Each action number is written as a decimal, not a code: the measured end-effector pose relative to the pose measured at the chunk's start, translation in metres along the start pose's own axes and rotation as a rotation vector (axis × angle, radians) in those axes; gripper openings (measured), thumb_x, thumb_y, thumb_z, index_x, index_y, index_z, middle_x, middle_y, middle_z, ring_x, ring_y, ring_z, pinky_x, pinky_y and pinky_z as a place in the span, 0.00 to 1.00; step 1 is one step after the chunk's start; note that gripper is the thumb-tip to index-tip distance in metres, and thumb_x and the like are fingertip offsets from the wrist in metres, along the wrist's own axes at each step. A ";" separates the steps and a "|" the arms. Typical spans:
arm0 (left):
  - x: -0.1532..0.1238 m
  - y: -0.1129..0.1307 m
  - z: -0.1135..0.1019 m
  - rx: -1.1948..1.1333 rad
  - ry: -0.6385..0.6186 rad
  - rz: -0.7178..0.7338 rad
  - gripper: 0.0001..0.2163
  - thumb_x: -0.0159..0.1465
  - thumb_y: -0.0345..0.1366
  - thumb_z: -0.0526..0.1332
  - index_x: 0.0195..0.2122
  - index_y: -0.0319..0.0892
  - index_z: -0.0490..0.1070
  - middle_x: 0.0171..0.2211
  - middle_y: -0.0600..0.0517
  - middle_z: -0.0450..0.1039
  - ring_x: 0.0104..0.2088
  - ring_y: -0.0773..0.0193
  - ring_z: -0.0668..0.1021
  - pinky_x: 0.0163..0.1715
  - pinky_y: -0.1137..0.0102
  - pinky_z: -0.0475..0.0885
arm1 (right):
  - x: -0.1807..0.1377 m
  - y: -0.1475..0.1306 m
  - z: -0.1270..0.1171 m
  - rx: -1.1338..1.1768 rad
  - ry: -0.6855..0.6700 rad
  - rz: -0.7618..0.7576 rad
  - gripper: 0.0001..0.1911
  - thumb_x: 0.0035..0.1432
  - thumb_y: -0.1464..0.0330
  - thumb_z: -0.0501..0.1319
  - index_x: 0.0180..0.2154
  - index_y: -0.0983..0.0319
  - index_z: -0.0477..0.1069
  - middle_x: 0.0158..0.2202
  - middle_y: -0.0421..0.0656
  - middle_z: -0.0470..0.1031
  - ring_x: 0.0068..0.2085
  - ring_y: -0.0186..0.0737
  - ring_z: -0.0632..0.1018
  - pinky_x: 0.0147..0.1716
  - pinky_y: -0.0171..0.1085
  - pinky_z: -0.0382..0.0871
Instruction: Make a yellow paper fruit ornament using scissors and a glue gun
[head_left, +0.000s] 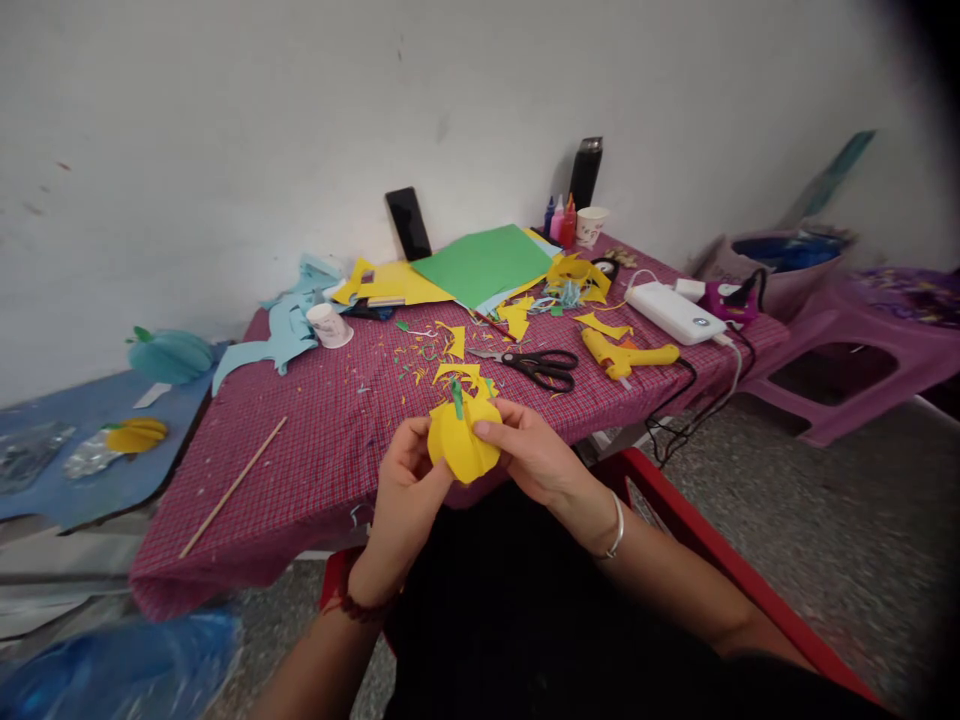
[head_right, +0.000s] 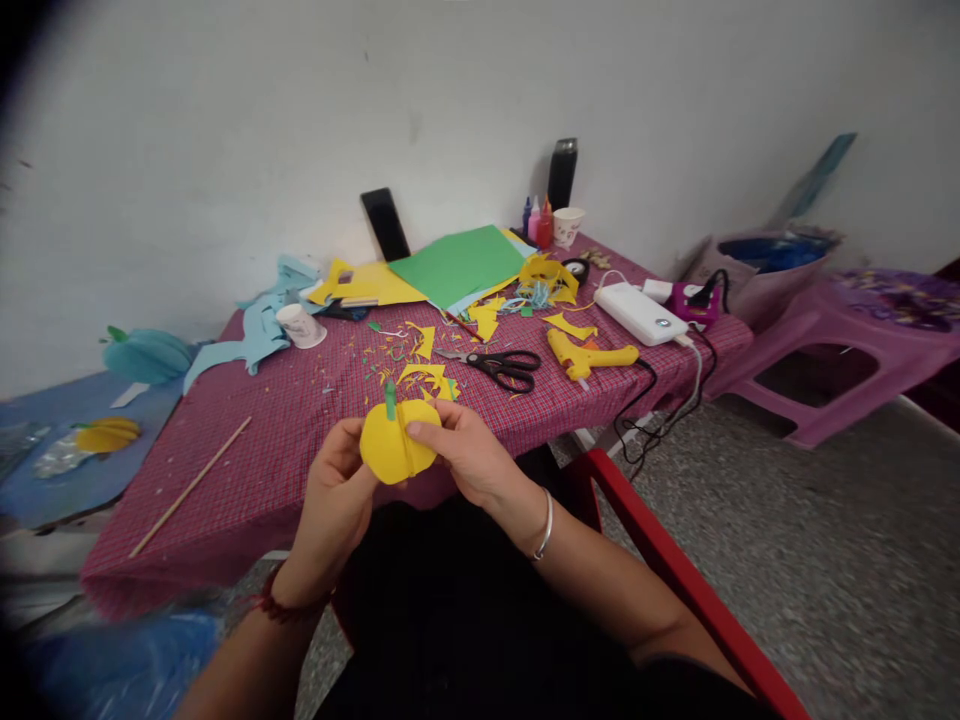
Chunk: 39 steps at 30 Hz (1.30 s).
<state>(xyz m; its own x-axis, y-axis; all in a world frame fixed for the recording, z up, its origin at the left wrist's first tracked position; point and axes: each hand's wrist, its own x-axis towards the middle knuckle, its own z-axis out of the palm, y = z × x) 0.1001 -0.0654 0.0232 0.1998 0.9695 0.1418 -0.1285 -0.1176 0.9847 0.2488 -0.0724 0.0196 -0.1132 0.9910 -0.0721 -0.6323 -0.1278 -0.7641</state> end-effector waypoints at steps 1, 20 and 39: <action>0.001 -0.001 -0.001 0.074 0.053 0.064 0.17 0.55 0.34 0.69 0.44 0.44 0.68 0.39 0.51 0.75 0.35 0.65 0.79 0.33 0.72 0.76 | 0.000 0.000 0.001 -0.033 0.008 -0.031 0.17 0.43 0.62 0.74 0.34 0.62 0.74 0.29 0.38 0.77 0.28 0.32 0.75 0.31 0.32 0.70; -0.001 0.013 -0.007 0.756 0.026 0.494 0.06 0.58 0.33 0.66 0.29 0.44 0.68 0.29 0.55 0.69 0.30 0.64 0.73 0.31 0.70 0.67 | -0.014 -0.006 0.004 -0.559 -0.064 -0.390 0.06 0.56 0.65 0.62 0.29 0.60 0.69 0.26 0.37 0.68 0.28 0.34 0.68 0.27 0.33 0.62; -0.006 0.008 -0.010 0.824 -0.010 0.851 0.19 0.56 0.36 0.69 0.47 0.40 0.68 0.41 0.47 0.73 0.42 0.58 0.76 0.42 0.63 0.74 | -0.006 0.001 -0.009 -0.570 -0.139 -0.565 0.07 0.61 0.62 0.63 0.34 0.59 0.73 0.31 0.40 0.74 0.32 0.35 0.75 0.31 0.34 0.70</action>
<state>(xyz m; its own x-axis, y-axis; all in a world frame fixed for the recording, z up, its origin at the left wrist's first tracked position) 0.0885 -0.0700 0.0290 0.3607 0.5114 0.7800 0.4404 -0.8306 0.3409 0.2558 -0.0781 0.0133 -0.0113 0.8807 0.4736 -0.1398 0.4676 -0.8728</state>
